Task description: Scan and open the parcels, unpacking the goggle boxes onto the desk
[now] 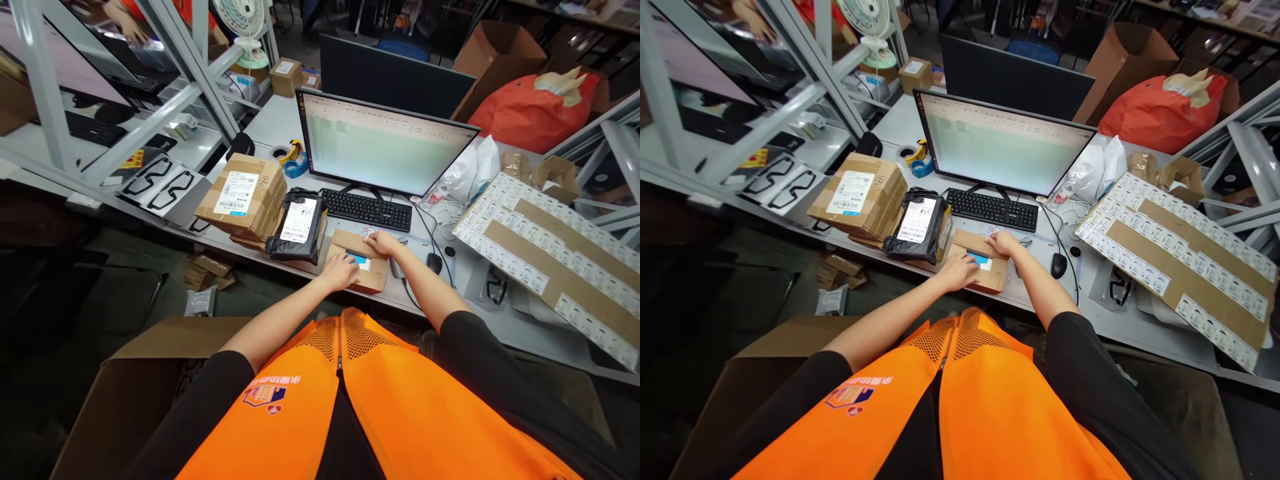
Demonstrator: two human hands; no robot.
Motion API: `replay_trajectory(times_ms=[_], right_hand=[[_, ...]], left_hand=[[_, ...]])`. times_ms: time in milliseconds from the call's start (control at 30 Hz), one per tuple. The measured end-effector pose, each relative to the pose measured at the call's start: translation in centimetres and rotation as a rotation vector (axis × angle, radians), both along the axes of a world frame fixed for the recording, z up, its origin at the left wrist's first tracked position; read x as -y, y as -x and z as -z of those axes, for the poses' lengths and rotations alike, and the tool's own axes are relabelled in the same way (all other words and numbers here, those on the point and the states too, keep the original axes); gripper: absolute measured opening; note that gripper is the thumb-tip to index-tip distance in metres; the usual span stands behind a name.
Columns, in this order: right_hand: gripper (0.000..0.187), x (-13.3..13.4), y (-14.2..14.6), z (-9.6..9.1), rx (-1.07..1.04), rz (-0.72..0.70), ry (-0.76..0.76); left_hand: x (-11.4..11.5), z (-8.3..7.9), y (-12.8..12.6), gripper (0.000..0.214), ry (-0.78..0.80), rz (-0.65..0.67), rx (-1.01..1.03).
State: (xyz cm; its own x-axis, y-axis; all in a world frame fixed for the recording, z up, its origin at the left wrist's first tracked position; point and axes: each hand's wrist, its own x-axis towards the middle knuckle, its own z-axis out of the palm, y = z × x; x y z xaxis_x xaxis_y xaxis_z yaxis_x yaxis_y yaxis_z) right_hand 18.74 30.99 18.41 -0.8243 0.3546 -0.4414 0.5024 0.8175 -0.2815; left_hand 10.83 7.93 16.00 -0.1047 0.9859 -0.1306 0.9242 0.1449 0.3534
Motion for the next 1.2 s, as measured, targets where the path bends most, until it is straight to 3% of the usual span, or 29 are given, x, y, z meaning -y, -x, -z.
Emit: replay_trajectory(times_ms=[100, 167, 500, 600, 733, 800, 900, 967, 1067, 1133, 1200], right_hand=[[0.053, 0.2, -0.4, 0.6, 0.002, 0.054, -0.005], [0.055, 0.6, -1.0, 1.1, -0.020, 0.085, 0.011], [0.054, 2.5, -1.3, 2.1, -0.079, 0.121, -0.046], [0.049, 3.4, -1.4, 1.9, -0.101, 0.126, -0.034], [0.049, 3.4, -1.0, 2.3, -0.151, 0.139, -0.033], [0.049, 2.9, -0.8, 2.4, -0.168, 0.166, -0.065], [0.049, 2.6, -0.8, 1.7, -0.157, 0.192, -0.076], [0.041, 3.2, -1.1, 1.1, -0.226, 0.145, -0.119], [0.033, 5.5, -2.6, 0.7, -0.506, 0.018, -0.204], [0.042, 7.2, -4.4, 0.9, -0.625, -0.113, -0.147], [0.046, 8.6, -6.5, 1.5, -0.569, -0.279, -0.016]], left_hand=[[-1.1, -1.3, 1.5, 0.044, 0.070, -0.023, -0.079], [-0.6, -1.6, 1.5, 0.039, 0.070, 0.005, -0.107], [5.4, -0.9, -2.4, 0.005, -0.096, -0.078, -0.023], [6.8, 0.2, -3.3, 0.012, -0.157, -0.084, -0.066], [7.6, 3.1, -3.2, 0.016, -0.276, -0.087, -0.136], [7.6, 3.6, -3.0, 0.020, -0.238, -0.114, -0.163], [7.4, 2.5, -3.0, 0.028, -0.059, -0.170, -0.157], [7.1, 1.2, -2.5, 0.035, 0.066, -0.141, -0.080], [6.4, -0.3, -0.5, 0.040, 0.161, -0.022, 0.137], [5.7, -0.9, 1.5, 0.030, 0.186, 0.036, 0.266], [4.7, -1.3, 3.4, 0.034, 0.215, 0.079, 0.296]])
